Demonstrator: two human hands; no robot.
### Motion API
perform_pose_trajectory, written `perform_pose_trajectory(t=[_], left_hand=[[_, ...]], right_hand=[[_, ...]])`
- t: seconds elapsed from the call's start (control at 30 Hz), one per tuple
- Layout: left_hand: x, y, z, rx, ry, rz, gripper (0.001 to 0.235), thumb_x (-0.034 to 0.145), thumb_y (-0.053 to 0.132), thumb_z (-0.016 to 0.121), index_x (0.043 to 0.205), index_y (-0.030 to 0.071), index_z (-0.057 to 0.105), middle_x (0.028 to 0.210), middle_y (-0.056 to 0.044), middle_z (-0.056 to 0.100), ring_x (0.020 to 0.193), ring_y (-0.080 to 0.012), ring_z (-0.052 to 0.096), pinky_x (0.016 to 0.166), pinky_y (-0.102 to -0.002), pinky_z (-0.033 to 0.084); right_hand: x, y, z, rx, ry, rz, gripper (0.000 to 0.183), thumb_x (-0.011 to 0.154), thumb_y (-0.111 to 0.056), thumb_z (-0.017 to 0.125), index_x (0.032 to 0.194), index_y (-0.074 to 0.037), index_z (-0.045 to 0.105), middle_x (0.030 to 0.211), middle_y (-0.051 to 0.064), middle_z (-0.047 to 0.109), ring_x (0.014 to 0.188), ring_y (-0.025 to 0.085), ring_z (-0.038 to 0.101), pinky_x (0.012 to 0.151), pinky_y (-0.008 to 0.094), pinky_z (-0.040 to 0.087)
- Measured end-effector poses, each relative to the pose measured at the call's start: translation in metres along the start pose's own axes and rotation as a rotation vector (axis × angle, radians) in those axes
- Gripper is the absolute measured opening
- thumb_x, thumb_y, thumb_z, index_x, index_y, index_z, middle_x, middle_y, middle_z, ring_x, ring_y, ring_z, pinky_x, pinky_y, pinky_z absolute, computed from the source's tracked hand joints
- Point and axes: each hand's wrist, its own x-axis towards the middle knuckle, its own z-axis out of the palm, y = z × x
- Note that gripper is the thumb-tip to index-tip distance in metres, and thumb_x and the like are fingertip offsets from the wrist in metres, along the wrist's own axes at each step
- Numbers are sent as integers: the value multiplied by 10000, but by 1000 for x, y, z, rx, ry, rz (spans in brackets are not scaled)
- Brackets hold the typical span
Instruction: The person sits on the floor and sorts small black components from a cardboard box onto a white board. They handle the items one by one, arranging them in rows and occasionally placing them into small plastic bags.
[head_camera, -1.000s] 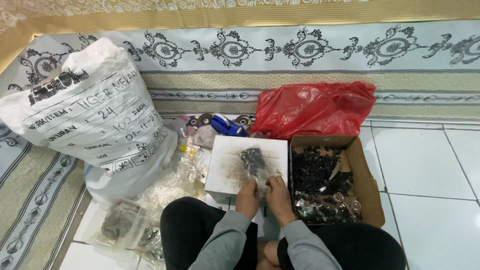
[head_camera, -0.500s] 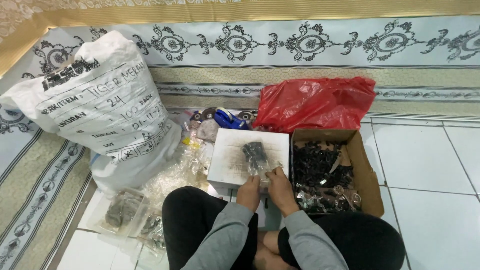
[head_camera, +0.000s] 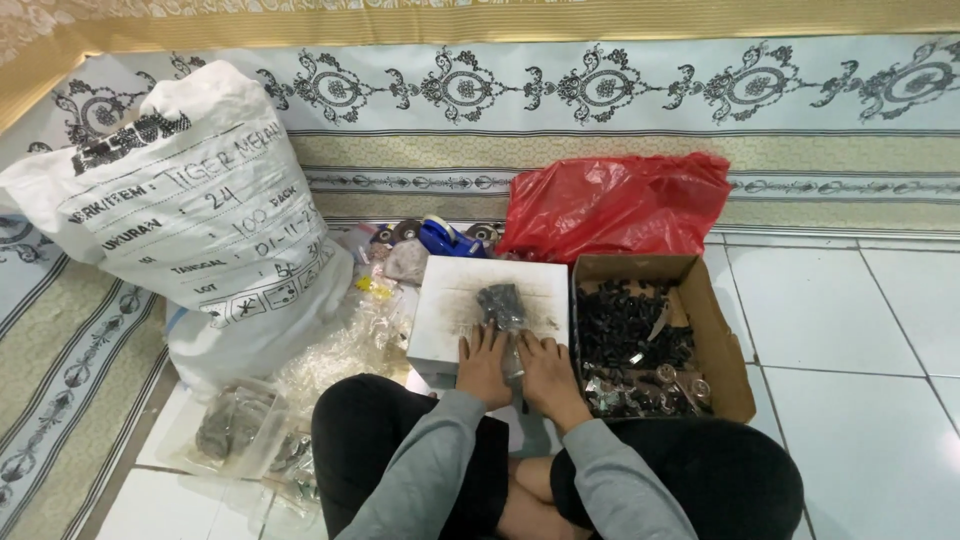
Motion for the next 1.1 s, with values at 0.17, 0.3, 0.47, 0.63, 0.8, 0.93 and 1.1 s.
perform_pose_trajectory(t=[0.17,0.3,0.47,0.63,0.8,0.93,1.1], left_hand=[[8,-2,-16,99,15,-16,963,762,88,712,1599,138,238,1706,-196,146,1590,-398,1,1276,-569,26],[44,-48,84,78,498,177,536,794,136,762,1287,140,552,1205,-118,494,1182,-332,516,950,-479,466],[33,-28,63,146,414,119,413,851,62,723,1245,106,610,1327,-152,392,1249,-333,389,1034,-487,351],[14,-2,21,221,-29,14,941,871,-2,665,1640,91,131,1706,-198,101,1576,-377,34,1256,-590,27],[7,-2,9,132,-114,26,1064,814,-6,647,1653,78,-2,1725,-171,-64,1574,-390,-94,1242,-653,-49],[-2,-18,35,266,-18,67,1185,731,273,845,1638,86,106,1705,-207,113,1580,-387,31,1253,-618,-9],[42,-57,109,445,674,381,530,770,109,833,1254,91,619,1109,-149,580,1087,-323,586,940,-468,473]], right_hand=[[10,11,11,51,66,1,464,913,-149,461,1350,-86,603,1492,122,521,1230,366,533,1074,525,342],[3,29,51,176,177,-54,213,943,-108,549,1090,-158,694,1025,24,621,997,255,613,896,383,471],[9,24,40,300,175,58,160,899,-129,621,1018,-167,721,899,-12,572,919,222,601,850,369,474],[8,21,32,280,141,13,185,842,-113,644,991,-133,752,882,11,546,879,252,585,801,393,463],[1,18,39,197,151,-77,393,781,-62,648,1159,-117,737,933,39,553,874,284,580,747,411,453],[-17,17,12,209,23,-17,601,717,-87,663,1317,-124,660,1039,65,547,980,325,568,815,430,446],[-25,11,-19,168,-12,-15,709,709,-80,766,1388,-168,581,1295,115,527,1166,361,556,930,440,464]])
